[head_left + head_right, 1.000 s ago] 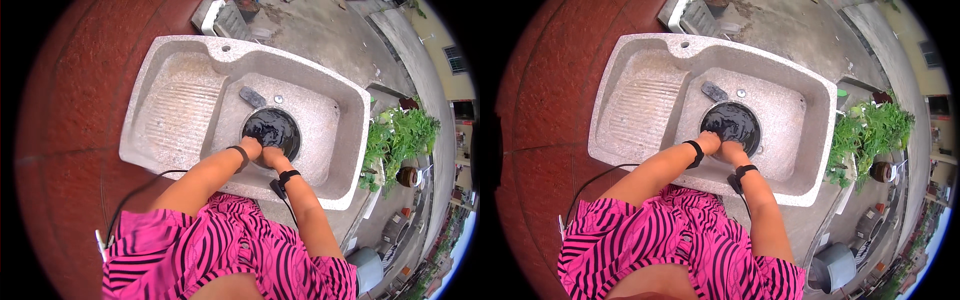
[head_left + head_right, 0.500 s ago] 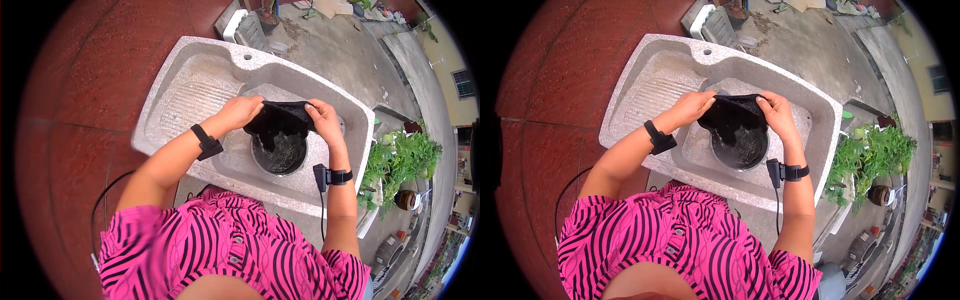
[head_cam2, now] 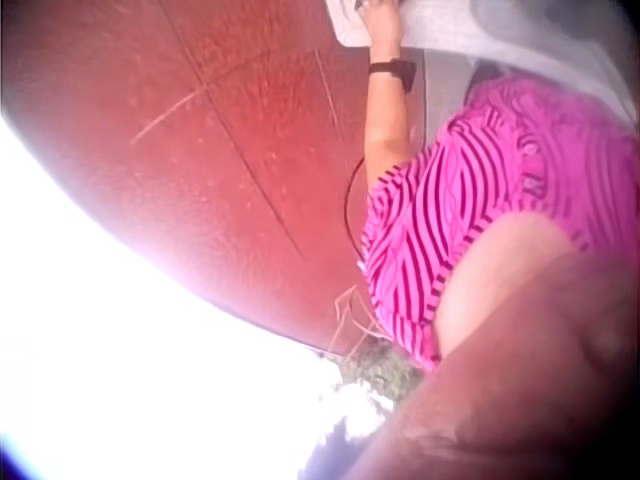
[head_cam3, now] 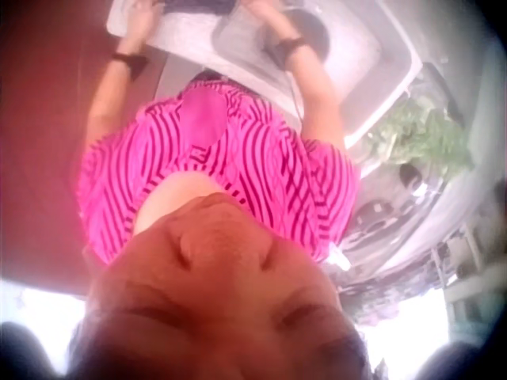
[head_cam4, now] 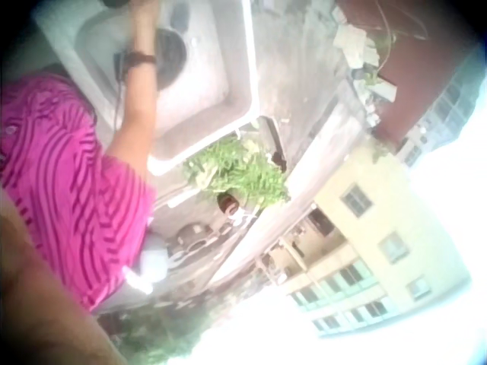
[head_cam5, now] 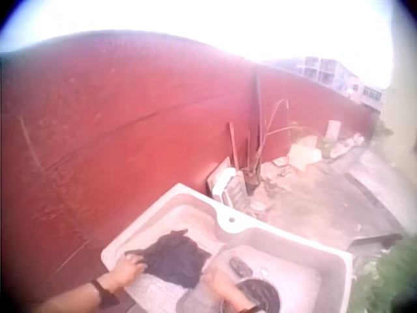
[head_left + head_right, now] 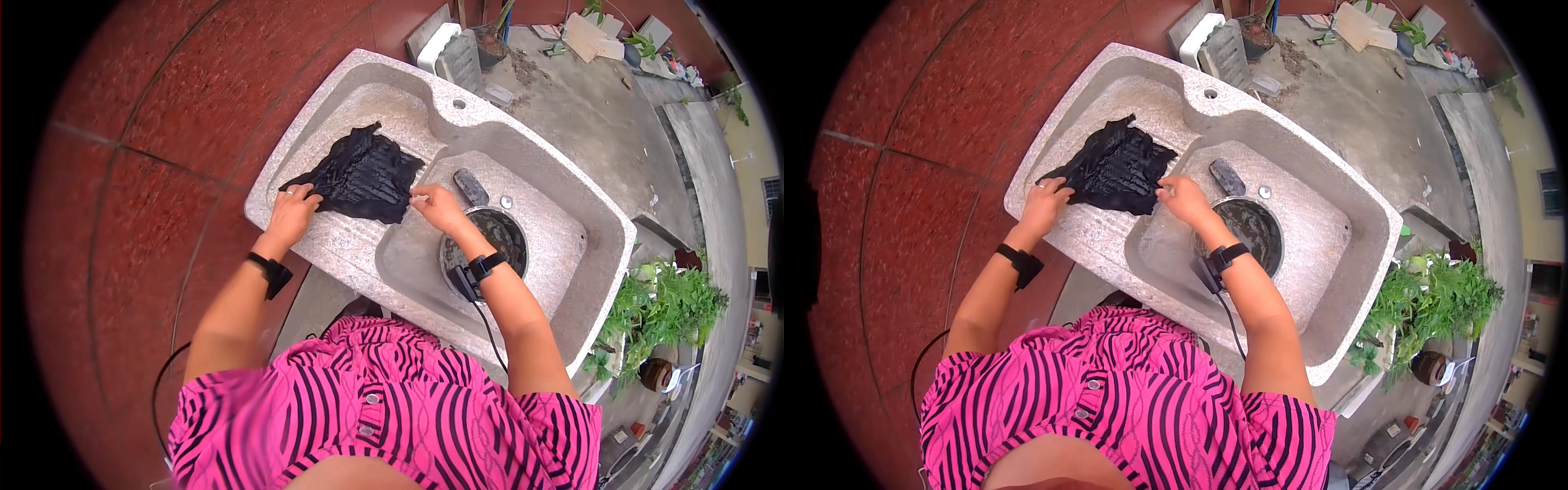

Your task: The person rinses and brushes a black cloth in a stone sink, then uses the cloth to wipe a red tiled wall on a rooftop patio.

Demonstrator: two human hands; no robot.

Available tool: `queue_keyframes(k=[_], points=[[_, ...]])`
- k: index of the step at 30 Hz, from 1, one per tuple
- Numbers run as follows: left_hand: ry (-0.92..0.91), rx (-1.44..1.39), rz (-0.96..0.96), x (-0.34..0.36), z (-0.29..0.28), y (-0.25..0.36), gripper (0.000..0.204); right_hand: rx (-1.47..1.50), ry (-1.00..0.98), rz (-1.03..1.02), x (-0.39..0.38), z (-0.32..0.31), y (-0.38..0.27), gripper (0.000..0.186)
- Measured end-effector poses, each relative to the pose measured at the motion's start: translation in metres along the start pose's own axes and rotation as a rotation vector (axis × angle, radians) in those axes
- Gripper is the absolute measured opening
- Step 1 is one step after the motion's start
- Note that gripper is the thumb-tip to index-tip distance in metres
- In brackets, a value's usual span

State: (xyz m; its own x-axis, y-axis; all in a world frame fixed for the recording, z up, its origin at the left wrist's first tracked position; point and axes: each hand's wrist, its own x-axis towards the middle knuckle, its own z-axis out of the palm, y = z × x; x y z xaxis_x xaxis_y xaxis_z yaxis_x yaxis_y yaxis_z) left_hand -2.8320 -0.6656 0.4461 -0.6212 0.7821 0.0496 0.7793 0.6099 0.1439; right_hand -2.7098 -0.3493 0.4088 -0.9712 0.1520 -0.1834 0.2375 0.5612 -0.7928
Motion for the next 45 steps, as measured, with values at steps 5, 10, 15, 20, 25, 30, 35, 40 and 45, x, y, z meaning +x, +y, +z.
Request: queue_keyframes(k=[5,10,15,20,25,30,35,40,45], points=[[0.012,-0.172,-0.185,-0.037,0.026,0.011,0.044,-0.522,-0.051,0.359,0.04,-0.041,0.09,0.062],[0.083,-0.179,-0.314,-0.028,0.039,0.021,0.047,-0.657,-0.104,0.477,0.075,-0.053,0.124,0.069],[0.211,-0.187,-0.399,-0.031,0.056,0.016,0.032,-0.729,-0.378,0.474,0.112,-0.048,0.129,0.06],[0.248,-0.279,-0.429,-0.033,0.055,0.012,0.018,-0.825,-0.469,0.38,0.128,-0.034,0.153,0.053],[0.279,-0.286,-0.43,-0.032,0.061,0.012,0.014,-0.785,-0.406,0.481,0.126,-0.048,0.123,0.076],[0.268,-0.291,-0.408,-0.03,0.057,0.015,0.017,-0.38,-0.06,0.275,0.056,-0.126,0.019,0.082],[0.248,-0.256,-0.353,-0.033,0.054,0.01,0.019,0.052,0.003,0.319,-0.062,-0.097,0.049,0.097],[0.226,-0.199,-0.169,-0.036,0.052,0.017,0.017,-0.37,-0.043,0.744,-0.101,-0.008,0.101,0.113],[0.173,-0.195,0.096,-0.065,0.051,0.022,0.014,-0.402,-0.164,0.665,-0.105,-0.021,0.106,0.108]])
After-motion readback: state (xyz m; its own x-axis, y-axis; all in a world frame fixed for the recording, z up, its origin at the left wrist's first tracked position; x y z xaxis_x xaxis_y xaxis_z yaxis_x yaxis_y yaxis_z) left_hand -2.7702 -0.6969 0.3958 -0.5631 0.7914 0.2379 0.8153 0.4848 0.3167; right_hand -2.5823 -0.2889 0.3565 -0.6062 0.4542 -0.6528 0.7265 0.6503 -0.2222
